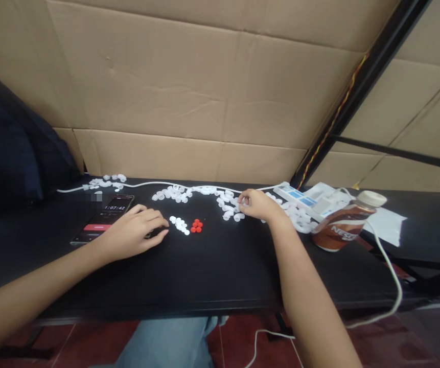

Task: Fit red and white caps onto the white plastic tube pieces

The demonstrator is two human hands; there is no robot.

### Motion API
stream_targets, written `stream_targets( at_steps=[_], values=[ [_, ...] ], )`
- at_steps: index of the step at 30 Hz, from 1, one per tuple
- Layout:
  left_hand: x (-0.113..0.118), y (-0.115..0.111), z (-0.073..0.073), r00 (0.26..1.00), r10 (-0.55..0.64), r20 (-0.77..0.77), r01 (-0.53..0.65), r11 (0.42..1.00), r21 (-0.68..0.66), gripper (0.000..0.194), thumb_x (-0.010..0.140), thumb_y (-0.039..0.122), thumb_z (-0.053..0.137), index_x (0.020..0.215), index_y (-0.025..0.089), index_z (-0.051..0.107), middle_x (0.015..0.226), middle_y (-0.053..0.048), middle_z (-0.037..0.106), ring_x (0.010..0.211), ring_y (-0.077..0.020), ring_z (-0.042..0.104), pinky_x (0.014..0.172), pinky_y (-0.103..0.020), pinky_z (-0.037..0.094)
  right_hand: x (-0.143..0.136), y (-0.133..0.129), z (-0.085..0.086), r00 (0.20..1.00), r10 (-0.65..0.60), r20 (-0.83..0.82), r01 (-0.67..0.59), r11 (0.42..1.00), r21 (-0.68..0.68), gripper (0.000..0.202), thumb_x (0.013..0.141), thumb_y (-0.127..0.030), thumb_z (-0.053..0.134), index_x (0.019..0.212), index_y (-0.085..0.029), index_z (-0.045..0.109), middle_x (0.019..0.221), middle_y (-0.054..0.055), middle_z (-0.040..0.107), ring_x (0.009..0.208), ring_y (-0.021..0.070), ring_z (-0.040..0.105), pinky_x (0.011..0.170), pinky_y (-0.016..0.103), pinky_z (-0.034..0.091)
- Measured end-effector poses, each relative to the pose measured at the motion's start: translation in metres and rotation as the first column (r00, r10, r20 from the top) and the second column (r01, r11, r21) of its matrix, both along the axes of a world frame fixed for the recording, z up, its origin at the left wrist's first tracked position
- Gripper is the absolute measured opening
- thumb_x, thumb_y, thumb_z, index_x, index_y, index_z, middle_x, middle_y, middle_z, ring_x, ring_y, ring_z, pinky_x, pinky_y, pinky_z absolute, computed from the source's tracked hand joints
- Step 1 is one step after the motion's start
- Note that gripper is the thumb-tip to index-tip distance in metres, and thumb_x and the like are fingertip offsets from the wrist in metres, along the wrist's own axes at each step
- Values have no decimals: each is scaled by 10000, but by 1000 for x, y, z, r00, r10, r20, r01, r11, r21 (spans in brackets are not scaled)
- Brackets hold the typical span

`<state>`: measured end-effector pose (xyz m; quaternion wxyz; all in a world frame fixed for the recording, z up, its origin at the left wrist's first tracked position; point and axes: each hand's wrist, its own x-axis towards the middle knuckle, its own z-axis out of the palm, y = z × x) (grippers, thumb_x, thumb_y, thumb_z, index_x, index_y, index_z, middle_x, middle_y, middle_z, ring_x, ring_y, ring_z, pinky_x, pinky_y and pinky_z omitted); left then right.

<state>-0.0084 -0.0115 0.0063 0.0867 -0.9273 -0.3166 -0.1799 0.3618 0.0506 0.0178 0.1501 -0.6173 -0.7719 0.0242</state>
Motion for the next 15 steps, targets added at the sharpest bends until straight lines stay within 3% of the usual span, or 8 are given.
stream_targets(
  at_steps=[6,10,12,15],
  values=[
    [0,0,0,1000,-14,7,14,1000,2,226,970,304,437,984,198,636,917,-18,668,824,-163,603,818,-342,342,-11,-3,4,996,73,-52,-72,997,24,209,768,-273,556,861,-182,720,783,48,671,691,174,598,650,274,439],
    [0,0,0,1000,-19,15,19,1000,12,222,968,300,440,978,199,637,910,-18,670,816,-160,603,814,-341,346,-3,-1,4,996,-80,28,76,988,137,215,773,-263,540,871,-181,712,870,75,688,773,209,624,688,294,447],
    [0,0,0,1000,-19,15,19,1000,16,222,967,300,441,976,198,638,907,-17,670,816,-160,604,814,-340,347,3,1,2,983,-160,93,146,979,144,213,772,-268,541,860,-182,714,878,85,689,781,223,626,684,306,445],
    [-1,0,0,1000,-22,14,22,1000,18,228,969,301,434,976,197,637,909,-22,671,821,-164,605,815,-340,346,9,4,-2,973,-179,145,163,980,111,223,770,-251,532,860,-190,726,897,95,687,790,232,628,667,310,440]
  ],
)
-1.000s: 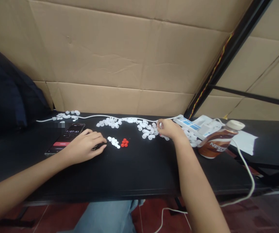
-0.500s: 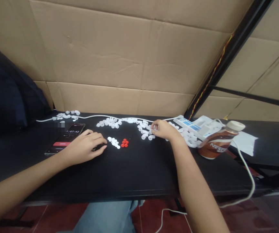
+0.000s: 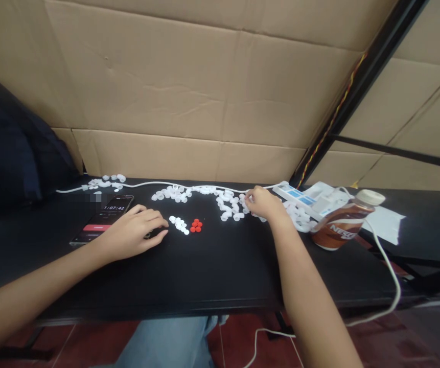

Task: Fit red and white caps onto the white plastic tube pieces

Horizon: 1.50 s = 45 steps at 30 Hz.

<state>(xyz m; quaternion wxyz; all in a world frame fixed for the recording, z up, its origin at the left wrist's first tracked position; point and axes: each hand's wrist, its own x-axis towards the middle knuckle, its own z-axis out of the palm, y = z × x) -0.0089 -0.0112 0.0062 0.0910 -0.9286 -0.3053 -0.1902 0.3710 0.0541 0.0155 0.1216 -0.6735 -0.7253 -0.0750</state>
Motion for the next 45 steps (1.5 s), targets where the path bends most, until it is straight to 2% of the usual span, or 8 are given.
stream_targets(
  at_steps=[9,12,20,29,34,38,41,45],
  values=[
    [0,0,0,1000,0,5,0,1000,-14,223,963,304,449,979,202,647,912,-17,673,838,-164,613,818,-337,347,-5,-1,0,999,19,-29,-20,1000,-3,274,791,-258,512,929,-195,739,903,86,646,813,217,618,691,298,435],
    [0,0,1,1000,-4,9,4,1000,-11,227,964,301,443,977,202,648,906,-18,675,826,-160,612,815,-335,352,-7,-1,2,993,92,-77,-92,996,7,263,773,-267,531,924,-207,738,885,68,638,778,198,604,676,288,427],
    [1,0,0,1000,15,-22,-15,999,-35,225,969,309,442,981,200,639,929,-15,670,843,-163,608,820,-343,344,-20,-8,9,976,141,-167,-162,980,-114,219,744,-392,619,800,-198,705,666,15,597,593,156,536,553,275,369],
    [0,0,1,1000,10,-22,-11,999,-36,231,974,310,434,985,198,636,932,-14,668,846,-162,606,824,-343,341,-20,-13,16,955,121,-270,-149,985,-84,181,748,-301,552,781,-173,674,621,20,627,546,151,565,530,262,387],
    [1,-1,0,1000,9,-14,-10,999,-51,221,971,306,444,977,198,636,939,-10,667,848,-157,607,823,-340,339,-25,-26,31,899,-17,-437,-163,914,-372,264,683,-222,564,930,-170,637,551,-4,623,421,126,517,444,243,384],
    [1,0,1,1000,12,-20,-14,998,-59,223,972,310,443,981,197,634,941,-6,665,853,-156,608,823,-338,335,-28,-26,25,920,-31,-391,-190,838,-512,395,686,-237,614,1069,-156,558,538,-25,584,397,119,490,376,225,356],
    [1,0,1,1000,15,-25,-16,998,-62,224,973,311,441,983,197,634,937,-4,662,852,-154,606,827,-338,334,-33,-20,14,919,40,-393,-242,842,-482,395,742,-304,613,1096,-145,542,575,-20,569,411,118,492,368,228,368],
    [1,0,1,999,18,-31,-20,998,-59,222,971,310,445,982,198,636,927,-3,659,842,-154,602,825,-334,335,-40,-12,4,870,174,-462,-347,882,-320,401,794,-380,601,1133,-171,554,764,28,634,526,128,555,462,249,443]
  ],
)
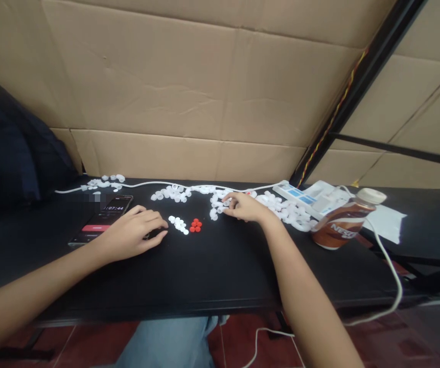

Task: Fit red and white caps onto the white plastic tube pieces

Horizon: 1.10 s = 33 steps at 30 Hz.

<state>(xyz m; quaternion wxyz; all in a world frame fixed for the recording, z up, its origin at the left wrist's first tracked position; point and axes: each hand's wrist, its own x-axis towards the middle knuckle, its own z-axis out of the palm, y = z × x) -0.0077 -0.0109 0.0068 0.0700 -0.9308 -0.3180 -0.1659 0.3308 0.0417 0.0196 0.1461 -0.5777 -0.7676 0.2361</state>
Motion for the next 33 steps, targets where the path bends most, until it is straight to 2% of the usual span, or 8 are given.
stream_targets(
  at_steps=[4,7,10,14,17,22,29,33],
  values=[
    [0,0,0,1000,-1,2,1,1000,6,225,973,310,440,989,199,636,924,-5,659,840,-156,601,827,-334,333,-1,3,-1,999,-37,39,26,968,249,356,813,-384,599,1099,-172,605,860,60,666,674,167,607,670,314,506],
    [-1,0,0,1000,-3,4,3,1000,4,225,973,311,440,991,198,634,933,-5,661,850,-157,603,825,-333,333,-1,4,-4,993,-107,45,82,926,369,437,816,-454,602,1139,-160,620,1062,127,662,893,242,642,824,389,514],
    [-1,0,0,1000,-7,9,7,1000,0,225,973,313,440,987,198,633,943,-8,663,850,-158,604,822,-334,333,-3,7,-13,990,-129,60,99,930,353,710,782,-612,603,1320,-154,535,1335,171,546,1183,324,550,1004,467,438],
    [0,-1,0,1000,-15,14,15,1000,-3,222,972,310,440,981,199,632,948,-10,665,859,-161,605,826,-336,333,-11,14,-28,984,-125,130,89,963,255,980,741,-765,532,1498,-183,311,1566,138,246,1424,345,250,1151,505,251],
    [1,-1,0,1000,-14,14,14,1000,-5,217,969,307,444,981,199,633,943,-9,662,859,-160,604,831,-337,335,-19,19,-35,978,-115,172,75,973,220,996,758,-811,441,1523,-203,250,1594,101,150,1454,322,157,1169,495,210],
    [1,-2,0,1000,-20,10,20,1000,-8,222,970,310,444,979,197,635,939,-5,659,859,-158,601,832,-336,337,-34,25,-41,975,-125,183,82,971,224,928,824,-802,290,1529,-201,234,1601,80,121,1459,319,130,1174,493,188],
    [2,-1,1,1000,-24,11,24,1000,-11,210,968,301,447,970,198,630,919,-10,658,838,-158,594,831,-333,336,-55,28,-40,987,-34,155,-16,950,311,756,954,-629,174,1476,-111,351,1568,132,246,1456,247,183,1189,413,152],
    [2,-2,1,1000,-25,19,25,1000,-14,202,965,300,455,969,197,628,920,-8,658,845,-159,595,833,-332,338,-60,25,-34,991,-32,126,-17,927,374,709,962,-621,172,1479,-170,352,1569,101,257,1450,239,208,1182,432,172]
  ],
)
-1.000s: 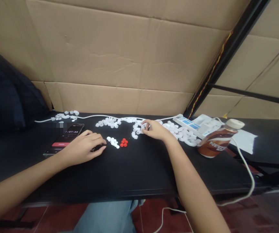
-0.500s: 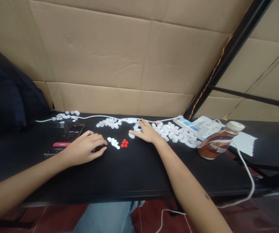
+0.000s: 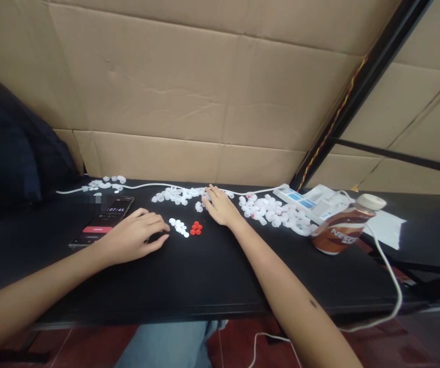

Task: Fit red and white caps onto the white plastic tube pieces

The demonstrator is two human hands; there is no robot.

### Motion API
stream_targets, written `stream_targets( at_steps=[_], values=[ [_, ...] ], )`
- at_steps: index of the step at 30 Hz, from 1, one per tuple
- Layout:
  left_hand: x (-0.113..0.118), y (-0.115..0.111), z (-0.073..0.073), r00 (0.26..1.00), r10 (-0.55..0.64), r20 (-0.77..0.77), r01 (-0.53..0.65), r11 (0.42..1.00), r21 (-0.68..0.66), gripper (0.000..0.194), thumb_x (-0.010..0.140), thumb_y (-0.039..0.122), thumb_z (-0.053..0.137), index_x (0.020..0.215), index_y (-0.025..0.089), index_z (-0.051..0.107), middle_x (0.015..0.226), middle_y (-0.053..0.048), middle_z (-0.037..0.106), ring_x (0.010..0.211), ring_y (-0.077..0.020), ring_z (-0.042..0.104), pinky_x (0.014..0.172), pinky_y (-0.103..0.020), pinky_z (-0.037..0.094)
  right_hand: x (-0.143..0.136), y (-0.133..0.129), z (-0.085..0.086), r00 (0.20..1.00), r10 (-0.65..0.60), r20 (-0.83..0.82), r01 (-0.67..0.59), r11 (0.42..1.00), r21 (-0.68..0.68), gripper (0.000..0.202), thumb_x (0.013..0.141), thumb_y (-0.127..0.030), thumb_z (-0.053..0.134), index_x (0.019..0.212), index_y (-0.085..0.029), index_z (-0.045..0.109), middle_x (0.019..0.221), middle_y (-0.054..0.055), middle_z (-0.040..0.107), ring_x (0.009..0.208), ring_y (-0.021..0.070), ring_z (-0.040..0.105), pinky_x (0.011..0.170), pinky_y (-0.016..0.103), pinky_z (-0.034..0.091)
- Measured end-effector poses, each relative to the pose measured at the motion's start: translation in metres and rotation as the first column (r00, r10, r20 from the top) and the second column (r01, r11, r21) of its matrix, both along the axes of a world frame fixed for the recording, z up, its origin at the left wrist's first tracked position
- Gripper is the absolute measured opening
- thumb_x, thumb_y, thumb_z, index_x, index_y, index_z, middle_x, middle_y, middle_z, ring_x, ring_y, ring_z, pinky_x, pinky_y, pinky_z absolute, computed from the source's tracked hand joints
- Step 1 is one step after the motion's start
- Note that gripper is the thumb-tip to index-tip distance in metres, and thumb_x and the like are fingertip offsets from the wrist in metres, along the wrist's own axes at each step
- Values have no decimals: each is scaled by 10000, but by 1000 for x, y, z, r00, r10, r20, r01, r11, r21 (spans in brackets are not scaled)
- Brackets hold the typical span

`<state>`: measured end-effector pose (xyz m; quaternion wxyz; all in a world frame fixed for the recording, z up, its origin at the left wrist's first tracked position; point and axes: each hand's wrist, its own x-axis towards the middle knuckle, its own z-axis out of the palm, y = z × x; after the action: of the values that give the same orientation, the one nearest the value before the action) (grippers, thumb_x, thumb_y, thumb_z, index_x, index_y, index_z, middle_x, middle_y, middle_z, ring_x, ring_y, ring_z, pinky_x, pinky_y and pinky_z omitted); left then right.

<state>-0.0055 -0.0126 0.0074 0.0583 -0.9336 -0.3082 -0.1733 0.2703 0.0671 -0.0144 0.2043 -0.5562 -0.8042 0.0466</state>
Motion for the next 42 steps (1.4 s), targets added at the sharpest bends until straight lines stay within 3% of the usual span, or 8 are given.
stream_targets(
  at_steps=[4,9,15,20,25,29,37,42],
  values=[
    [0,-1,0,1000,-4,1,4,1000,-9,200,964,297,459,968,198,633,926,-3,657,855,-157,598,836,-332,340,-7,-4,9,995,70,75,-73,997,34,684,931,-678,230,1486,-293,332,1585,23,222,1455,249,185,1179,463,168],
    [0,-1,-1,1000,-13,2,13,1000,0,205,963,293,457,973,199,638,922,-8,662,851,-160,599,837,-334,345,-20,3,16,974,136,182,-132,991,-36,680,879,-745,272,1479,-427,287,1599,-59,142,1465,304,99,1162,575,94],
    [-1,-1,-2,1000,-16,-2,16,1000,10,216,965,297,448,977,193,638,912,-21,662,846,-170,595,833,-338,348,-27,17,16,971,152,186,-124,980,-157,653,886,-739,249,1478,-463,262,1590,-59,180,1457,329,125,1132,627,138],
    [-1,-2,-2,1000,-9,-17,9,1000,-3,235,972,303,430,982,195,638,902,-19,656,840,-169,593,833,-344,345,-23,9,15,972,165,168,-142,980,-138,585,922,-690,225,1455,-467,316,1581,-63,217,1446,312,194,1129,587,218],
    [-1,-1,-1,1000,-11,0,11,1000,-12,222,968,298,442,979,195,639,912,-15,657,845,-163,594,832,-341,341,7,12,15,994,-18,106,22,999,-35,659,926,-688,160,1486,-373,303,1588,-17,206,1453,295,176,1141,573,200],
    [-2,0,-1,1000,-8,1,8,1000,-9,208,961,291,454,969,195,639,905,-9,658,828,-156,591,824,-335,340,35,22,7,982,-182,48,185,978,-92,822,890,-743,156,1491,-211,332,1569,100,250,1445,312,196,1147,537,217],
    [-5,4,-1,999,33,1,-33,998,44,214,957,296,454,956,199,645,896,-17,666,809,-164,596,816,-339,352,25,9,8,991,-128,48,134,982,-134,835,902,-727,129,1431,-163,443,1510,124,372,1423,288,274,1147,485,259],
    [-10,15,-2,978,207,-12,-204,974,99,256,964,274,411,997,176,646,941,-58,657,880,-203,599,810,-354,378,19,-2,19,990,-133,56,135,990,-36,784,924,-695,134,1398,-177,483,1508,114,384,1388,296,346,1115,480,312]
  ],
)
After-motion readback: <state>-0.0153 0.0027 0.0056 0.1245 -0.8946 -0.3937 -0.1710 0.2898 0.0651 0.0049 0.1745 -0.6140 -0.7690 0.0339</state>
